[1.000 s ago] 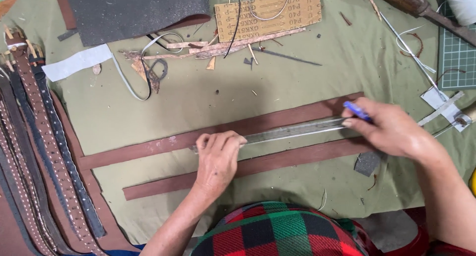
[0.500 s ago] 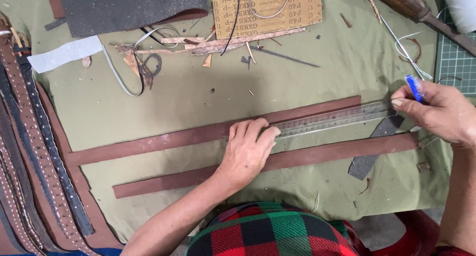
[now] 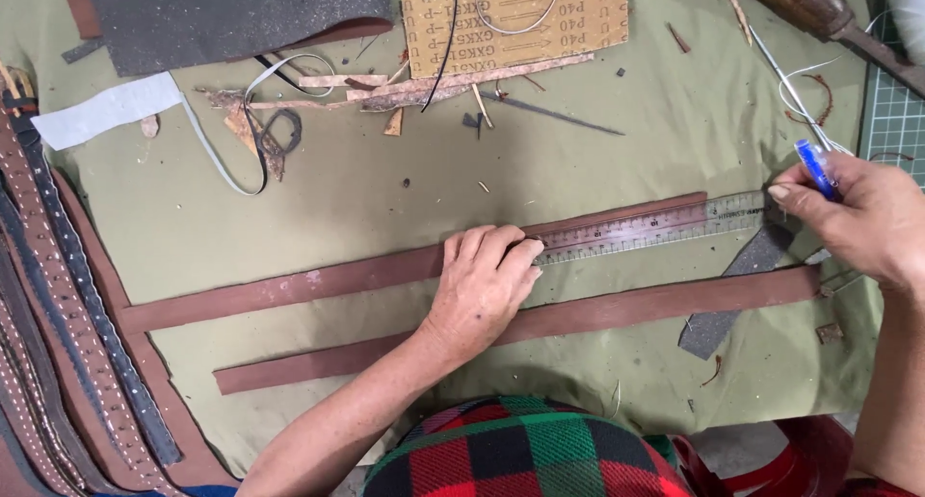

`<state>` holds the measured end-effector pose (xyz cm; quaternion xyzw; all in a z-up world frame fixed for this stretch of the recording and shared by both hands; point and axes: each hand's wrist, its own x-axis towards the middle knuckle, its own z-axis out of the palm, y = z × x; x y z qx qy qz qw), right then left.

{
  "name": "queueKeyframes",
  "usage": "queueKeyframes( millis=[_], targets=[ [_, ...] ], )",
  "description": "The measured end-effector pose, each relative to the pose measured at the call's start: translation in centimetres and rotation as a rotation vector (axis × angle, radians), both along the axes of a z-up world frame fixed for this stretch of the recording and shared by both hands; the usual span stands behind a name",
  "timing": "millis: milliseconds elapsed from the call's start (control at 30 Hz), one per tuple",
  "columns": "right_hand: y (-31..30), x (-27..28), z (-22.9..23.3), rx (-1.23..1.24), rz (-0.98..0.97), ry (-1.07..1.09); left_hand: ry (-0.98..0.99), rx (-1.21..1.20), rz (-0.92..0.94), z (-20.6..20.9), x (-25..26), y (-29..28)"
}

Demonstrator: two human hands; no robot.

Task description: The person uses a ruler and a pen to measure and mark specific points on leather strips for further processing.

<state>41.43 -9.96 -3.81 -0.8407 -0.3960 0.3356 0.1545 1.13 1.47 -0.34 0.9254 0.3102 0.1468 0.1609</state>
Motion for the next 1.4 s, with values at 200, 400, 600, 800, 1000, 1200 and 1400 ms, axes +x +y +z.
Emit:
queueKeyframes(
  millis=[200,400,600,800,1000,1200,1400],
  targets=[
    [-0.6,0.1,-0.7,-0.041,0.076,-0.145,-0.050,0.053,-0.011,0.0,0.1,0.4],
    [-0.2,-1.0,0.5,-0.054,0.040,-0.145,-0.046,0.063,-0.009,-0.1,0.2,0.5],
    [-0.6,-0.8,-0.3,-0.048,0.054,-0.215,-0.076,0.031,0.000,-0.1,0.1,0.6],
    [-0.3,-1.2,0.1,-0.033,0.033,-0.206,-0.067,-0.019,0.007,-0.3,0.0,0.6],
    [0.0,-1.5,0.7,-0.063,-0.010,-0.175,-0.058,-0.025,0.003,-0.5,0.0,0.7],
    [0.4,-2.0,1.6,-0.092,0.033,-0.206,-0.059,-0.018,0.005,-0.3,0.1,0.6],
    [0.9,-2.3,2.2,-0.146,0.027,-0.213,-0.068,-0.002,0.007,-0.6,0.0,0.5]
  ],
)
